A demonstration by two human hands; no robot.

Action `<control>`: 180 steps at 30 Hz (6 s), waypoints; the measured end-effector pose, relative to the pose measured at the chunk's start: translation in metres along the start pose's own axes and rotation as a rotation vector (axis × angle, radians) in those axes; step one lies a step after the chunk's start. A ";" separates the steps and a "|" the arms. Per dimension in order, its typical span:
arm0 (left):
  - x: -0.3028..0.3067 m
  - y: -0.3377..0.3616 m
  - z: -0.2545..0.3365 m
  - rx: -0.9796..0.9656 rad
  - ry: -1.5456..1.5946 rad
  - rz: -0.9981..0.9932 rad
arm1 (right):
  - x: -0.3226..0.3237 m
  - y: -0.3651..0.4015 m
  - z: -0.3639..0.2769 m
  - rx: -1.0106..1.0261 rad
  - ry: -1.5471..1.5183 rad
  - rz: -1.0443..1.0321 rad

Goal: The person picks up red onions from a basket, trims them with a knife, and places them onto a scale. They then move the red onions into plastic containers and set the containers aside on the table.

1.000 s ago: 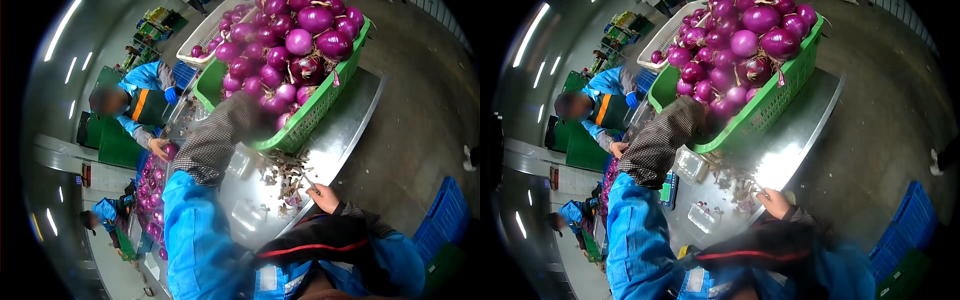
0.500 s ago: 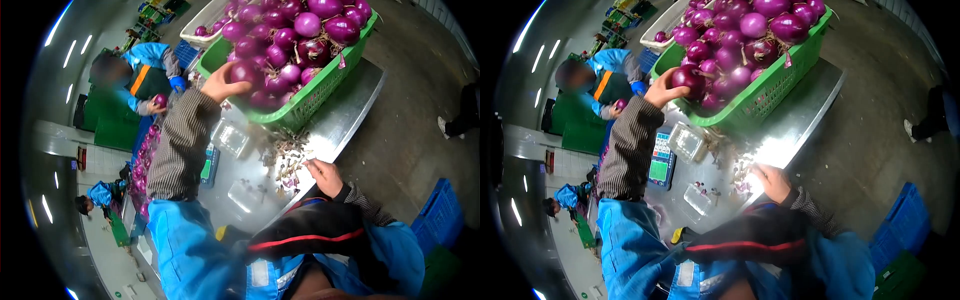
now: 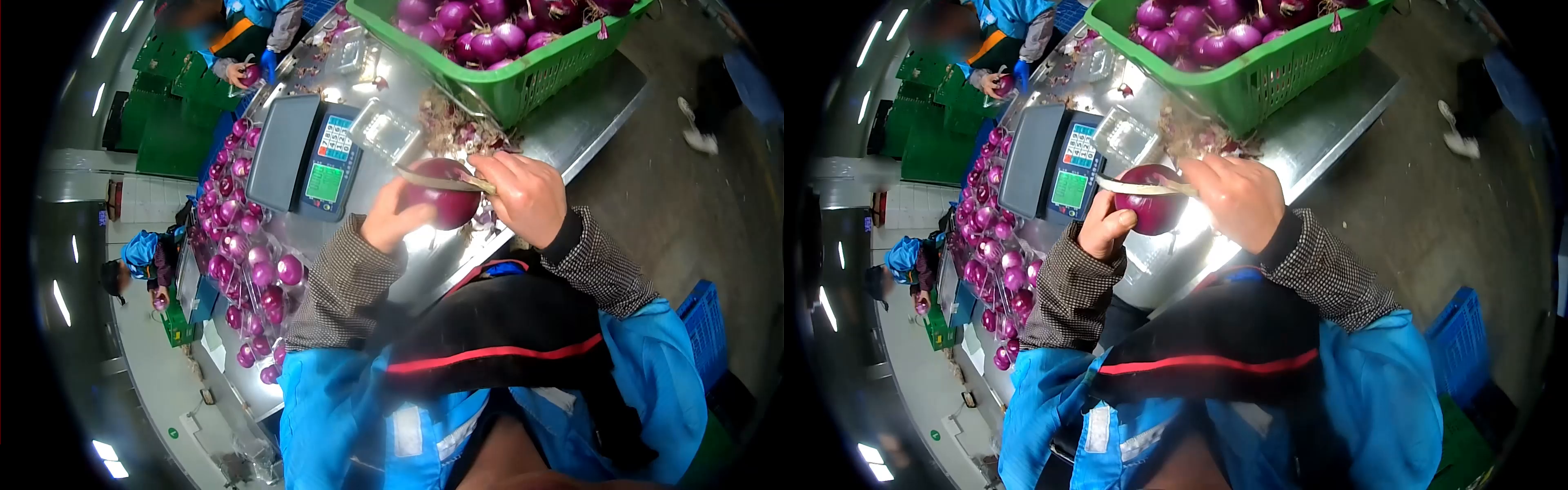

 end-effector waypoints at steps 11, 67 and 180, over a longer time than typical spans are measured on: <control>-0.009 0.017 -0.008 -0.130 -0.223 0.147 | -0.029 0.027 -0.005 -0.150 -0.048 0.059; 0.002 0.022 -0.037 0.194 -0.299 0.240 | -0.042 0.021 0.004 0.037 0.176 -0.213; 0.015 0.020 -0.064 0.057 -0.021 0.506 | -0.056 0.015 0.008 -0.269 -0.265 -0.149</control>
Point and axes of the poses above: each hand's wrist, its own y-axis away from the middle knuckle, its own x-axis out of the back of the hand, z = x × y, the point moved 3 cm from there along -y, towards the middle knuckle, and after that the axes turned 9 degrees about -y, right-handed, at the moved point
